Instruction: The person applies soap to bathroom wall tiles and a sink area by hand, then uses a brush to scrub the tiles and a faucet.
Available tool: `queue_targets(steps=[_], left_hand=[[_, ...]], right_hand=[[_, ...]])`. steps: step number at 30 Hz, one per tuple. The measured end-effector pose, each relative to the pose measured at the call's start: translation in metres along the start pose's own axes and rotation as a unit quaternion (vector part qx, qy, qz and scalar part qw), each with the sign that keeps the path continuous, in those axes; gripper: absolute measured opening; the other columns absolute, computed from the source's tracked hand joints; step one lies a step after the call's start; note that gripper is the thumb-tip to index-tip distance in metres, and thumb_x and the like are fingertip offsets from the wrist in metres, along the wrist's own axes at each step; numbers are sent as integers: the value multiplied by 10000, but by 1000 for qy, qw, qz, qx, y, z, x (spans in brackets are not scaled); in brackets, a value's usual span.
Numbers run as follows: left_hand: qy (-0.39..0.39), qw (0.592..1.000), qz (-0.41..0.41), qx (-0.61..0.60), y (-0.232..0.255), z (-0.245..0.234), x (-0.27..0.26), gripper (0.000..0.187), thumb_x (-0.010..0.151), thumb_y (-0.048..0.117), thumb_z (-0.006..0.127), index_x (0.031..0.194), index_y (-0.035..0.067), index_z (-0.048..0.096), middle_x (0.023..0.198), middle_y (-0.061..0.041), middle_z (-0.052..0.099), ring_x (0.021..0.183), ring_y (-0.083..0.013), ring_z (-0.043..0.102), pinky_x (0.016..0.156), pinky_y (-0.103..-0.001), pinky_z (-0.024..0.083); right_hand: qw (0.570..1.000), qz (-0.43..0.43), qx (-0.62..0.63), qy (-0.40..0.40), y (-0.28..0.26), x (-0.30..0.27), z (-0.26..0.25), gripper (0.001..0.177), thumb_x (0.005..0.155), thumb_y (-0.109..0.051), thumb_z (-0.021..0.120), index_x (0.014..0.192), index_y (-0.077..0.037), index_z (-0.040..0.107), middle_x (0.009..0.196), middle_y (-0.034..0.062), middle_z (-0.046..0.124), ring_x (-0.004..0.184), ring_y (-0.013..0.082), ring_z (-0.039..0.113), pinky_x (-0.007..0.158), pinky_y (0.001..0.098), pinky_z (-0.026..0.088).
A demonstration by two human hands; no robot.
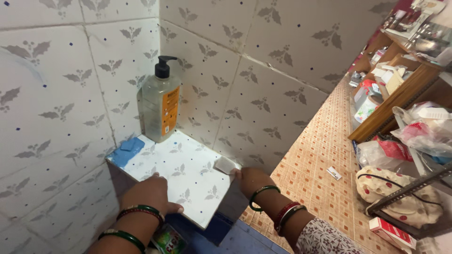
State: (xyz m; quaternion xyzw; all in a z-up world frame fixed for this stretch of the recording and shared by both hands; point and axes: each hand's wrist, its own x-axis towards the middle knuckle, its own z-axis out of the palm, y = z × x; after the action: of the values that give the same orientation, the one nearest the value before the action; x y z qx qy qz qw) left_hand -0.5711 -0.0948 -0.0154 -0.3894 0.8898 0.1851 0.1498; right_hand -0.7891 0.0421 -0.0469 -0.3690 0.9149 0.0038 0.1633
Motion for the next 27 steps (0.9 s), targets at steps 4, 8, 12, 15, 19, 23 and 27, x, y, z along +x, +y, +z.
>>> queue_targets(steps=[4, 8, 12, 15, 19, 23, 27], left_hand=[[5, 1000, -1, 14, 1, 0, -1, 747, 755, 581, 859, 1309, 134, 633, 1434, -65, 584, 1351, -234, 571, 1101, -372, 504], [5, 1000, -6, 14, 0, 4, 1, 760, 770, 599, 839, 1325, 131, 617, 1452, -56, 572, 1359, -228, 564, 1103, -372, 505], [15, 1000, -1, 22, 0, 10, 5, 777, 774, 600, 835, 1336, 114, 605, 1462, -64, 565, 1357, -227, 567, 1111, -355, 501], [13, 1000, -2, 23, 0, 11, 6, 772, 785, 601, 835, 1338, 110, 613, 1506, -77, 509, 1363, -243, 555, 1111, -368, 496], [13, 1000, -17, 15, 2, 10, -1, 756, 790, 599, 825, 1335, 114, 626, 1469, -77, 559, 1348, -245, 576, 1092, -380, 515], [5, 999, -48, 12, 11, 8, -11, 691, 806, 603, 801, 1299, 136, 671, 1410, -73, 624, 1322, -239, 609, 1054, -391, 549], [4, 997, -78, 0, 14, 10, -21, 602, 829, 593, 767, 1237, 154, 727, 1352, -68, 691, 1262, -255, 677, 1013, -398, 579]], right_hand=[[998, 5, 55, -9, -16, -22, 26, 568, 1061, -483, 340, 1046, -59, 718, 1075, 221, 717, 1043, 376, 700, 973, 490, 522], [998, -44, 43, -24, -4, -32, 40, 564, 1044, -498, 362, 1052, -60, 718, 1077, 220, 704, 1068, 382, 674, 981, 499, 502], [999, -4, 41, 21, 39, -4, 26, 580, 1064, -476, 321, 1049, -65, 730, 1055, 227, 722, 1021, 382, 703, 987, 487, 514], [999, 17, 47, 22, 45, -7, 23, 612, 1072, -488, 309, 1020, -44, 728, 1014, 227, 734, 990, 373, 715, 959, 485, 541], [998, -12, 36, -43, 15, -53, 41, 642, 1069, -521, 285, 1011, -56, 724, 991, 213, 747, 961, 346, 723, 942, 470, 553], [996, -53, -9, -73, 8, -75, 31, 639, 1056, -540, 300, 1042, -72, 734, 1012, 196, 740, 987, 329, 701, 946, 474, 538], [998, -4, -23, -56, 4, -53, 4, 659, 1072, -533, 274, 1061, -72, 744, 1031, 182, 741, 988, 313, 734, 944, 457, 560]])
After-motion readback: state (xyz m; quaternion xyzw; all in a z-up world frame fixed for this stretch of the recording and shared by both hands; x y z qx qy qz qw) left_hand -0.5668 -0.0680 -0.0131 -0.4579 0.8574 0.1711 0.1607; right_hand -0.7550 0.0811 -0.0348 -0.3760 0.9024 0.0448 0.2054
